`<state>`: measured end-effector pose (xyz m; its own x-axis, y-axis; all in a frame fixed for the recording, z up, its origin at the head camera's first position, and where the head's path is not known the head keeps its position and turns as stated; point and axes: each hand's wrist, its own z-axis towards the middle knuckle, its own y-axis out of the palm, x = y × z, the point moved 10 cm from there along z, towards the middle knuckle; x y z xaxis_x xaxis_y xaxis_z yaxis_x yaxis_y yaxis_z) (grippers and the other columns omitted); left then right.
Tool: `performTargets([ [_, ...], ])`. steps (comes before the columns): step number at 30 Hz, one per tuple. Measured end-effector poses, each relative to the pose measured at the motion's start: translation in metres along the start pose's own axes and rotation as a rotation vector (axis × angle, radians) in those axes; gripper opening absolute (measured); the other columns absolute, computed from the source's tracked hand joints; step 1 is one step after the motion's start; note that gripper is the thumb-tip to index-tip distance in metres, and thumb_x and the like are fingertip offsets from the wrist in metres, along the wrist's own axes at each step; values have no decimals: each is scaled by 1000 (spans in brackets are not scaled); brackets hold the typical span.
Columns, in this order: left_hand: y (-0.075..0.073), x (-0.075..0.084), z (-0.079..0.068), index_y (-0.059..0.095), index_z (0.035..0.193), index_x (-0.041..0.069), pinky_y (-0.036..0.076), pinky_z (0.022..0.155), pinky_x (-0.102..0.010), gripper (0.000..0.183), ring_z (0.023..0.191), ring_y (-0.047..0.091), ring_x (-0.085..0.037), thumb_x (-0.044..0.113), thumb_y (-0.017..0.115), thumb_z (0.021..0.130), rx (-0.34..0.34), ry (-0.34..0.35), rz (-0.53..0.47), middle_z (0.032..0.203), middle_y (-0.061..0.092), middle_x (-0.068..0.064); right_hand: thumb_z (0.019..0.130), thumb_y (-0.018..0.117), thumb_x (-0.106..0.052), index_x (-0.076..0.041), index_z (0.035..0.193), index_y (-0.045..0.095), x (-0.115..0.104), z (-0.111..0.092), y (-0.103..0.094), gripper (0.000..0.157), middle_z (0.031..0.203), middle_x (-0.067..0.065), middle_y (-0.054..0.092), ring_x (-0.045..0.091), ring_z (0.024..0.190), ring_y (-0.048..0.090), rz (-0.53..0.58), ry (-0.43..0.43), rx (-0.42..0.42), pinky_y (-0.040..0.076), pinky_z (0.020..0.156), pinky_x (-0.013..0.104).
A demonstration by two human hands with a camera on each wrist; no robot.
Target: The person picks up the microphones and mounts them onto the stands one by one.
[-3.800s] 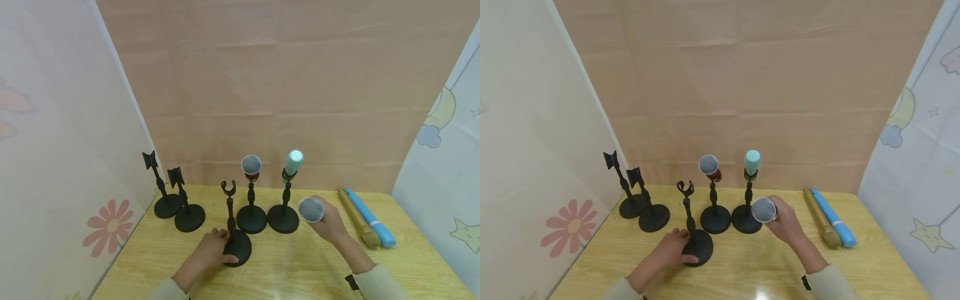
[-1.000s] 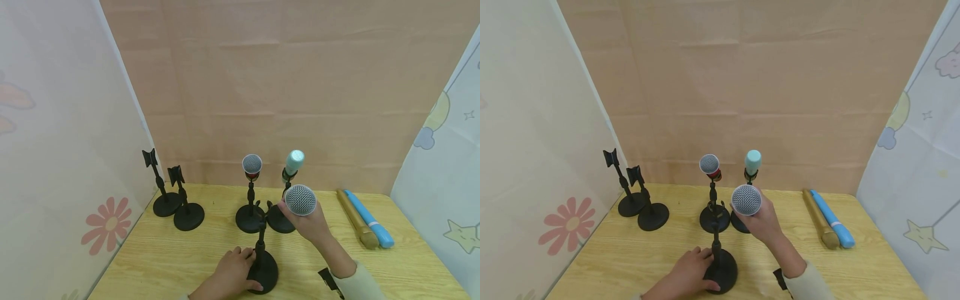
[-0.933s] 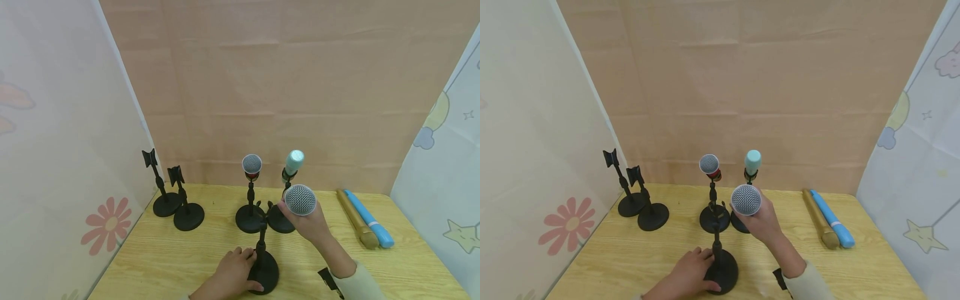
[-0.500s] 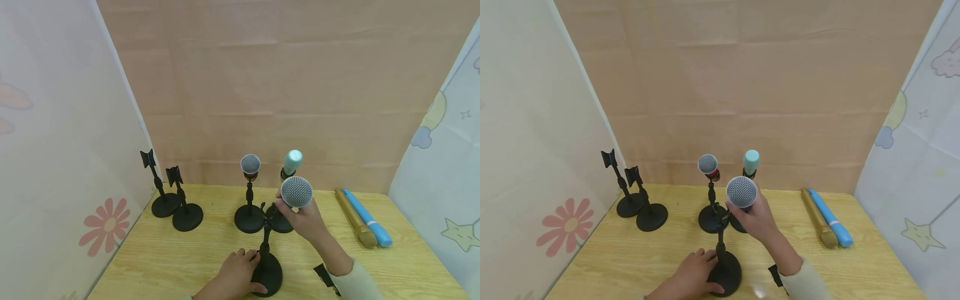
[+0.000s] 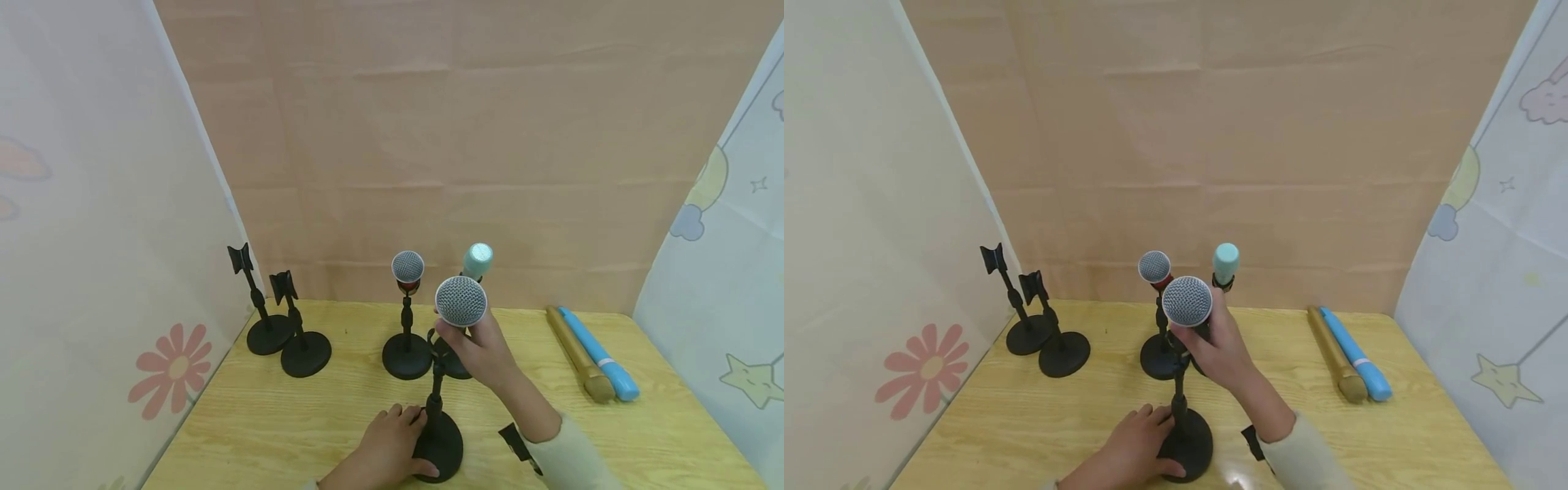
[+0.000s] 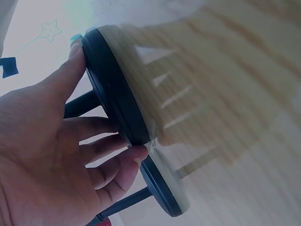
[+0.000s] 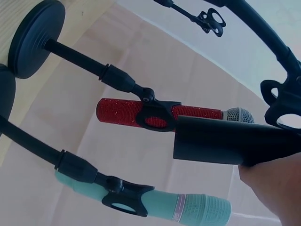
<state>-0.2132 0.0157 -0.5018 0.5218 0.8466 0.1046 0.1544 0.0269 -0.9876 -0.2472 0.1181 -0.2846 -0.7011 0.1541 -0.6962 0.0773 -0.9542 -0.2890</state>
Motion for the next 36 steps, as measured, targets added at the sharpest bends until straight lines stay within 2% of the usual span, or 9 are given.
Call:
performTargets([
  [5, 1, 1, 2, 56, 147, 24, 53, 89, -33, 89, 118, 55, -18, 80, 60, 78, 11, 3, 49, 144, 55, 6, 95, 63, 6, 7, 130, 43, 0, 3, 5, 40, 107, 8, 54, 10, 90, 57, 23, 10, 0, 53, 76, 24],
  [12, 2, 2, 8, 53, 149, 23, 53, 91, -34, 91, 121, 54, -17, 81, 55, 79, 11, 13, 77, 147, 53, 7, 91, 66, 5, 5, 140, 40, 6, 1, 7, 56, 126, 18, 58, 10, 107, 59, -21, 61, 31, 52, 90, 23],
  [16, 3, 4, 10, 53, 149, 22, 53, 90, -34, 91, 120, 54, -17, 80, 56, 79, 16, 19, 63, 148, 53, 6, 86, 76, 2, 1, 142, 40, 6, -1, 7, 67, 128, 14, 57, 13, 110, 59, -72, 50, 25, 51, 93, 24],
  [20, 3, 6, 11, 53, 149, 21, 53, 93, -35, 90, 122, 54, -18, 78, 58, 80, 8, 13, 43, 148, 52, 5, 77, 87, 0, 1, 145, 35, 6, -2, 10, 87, 134, 12, 55, 20, 119, 57, -124, 14, -9, 50, 100, 33],
  [25, 2, 8, 14, 53, 149, 21, 53, 93, -35, 90, 123, 54, -18, 79, 58, 79, 8, 7, 72, 147, 53, 5, 78, 85, 0, 1, 139, 41, 10, 0, 6, 75, 128, 13, 58, 24, 112, 58, -199, 8, 16, 53, 95, 46],
  [28, 3, 9, 16, 53, 149, 22, 53, 92, -34, 91, 122, 54, -17, 80, 56, 79, 0, 7, 101, 147, 53, 5, 78, 83, 1, 1, 131, 49, 10, 1, 4, 64, 120, 13, 61, 22, 105, 60, -230, -35, 53, 55, 91, 42],
  [32, 6, 10, 17, 52, 149, 22, 53, 93, -33, 92, 122, 54, -17, 82, 53, 79, -21, 17, 123, 147, 53, 5, 74, 82, 4, 2, 122, 54, 9, 2, 3, 56, 108, 11, 64, 18, 94, 61, -213, -113, 78, 56, 83, 33],
  [34, 7, 11, 17, 52, 150, 22, 53, 92, -32, 92, 122, 54, -16, 82, 52, 80, -23, 26, 137, 147, 52, 5, 72, 82, 6, 2, 117, 56, 8, 2, 2, 53, 102, 10, 65, 15, 90, 61, -195, -124, 84, 55, 79, 30],
  [36, 7, 11, 18, 52, 150, 22, 53, 93, -31, 92, 123, 53, -16, 82, 51, 80, -24, 30, 144, 148, 52, 6, 72, 81, 6, 3, 115, 56, 11, 2, 2, 50, 98, 10, 66, 14, 87, 61, -170, -96, 89, 56, 77, 29],
])
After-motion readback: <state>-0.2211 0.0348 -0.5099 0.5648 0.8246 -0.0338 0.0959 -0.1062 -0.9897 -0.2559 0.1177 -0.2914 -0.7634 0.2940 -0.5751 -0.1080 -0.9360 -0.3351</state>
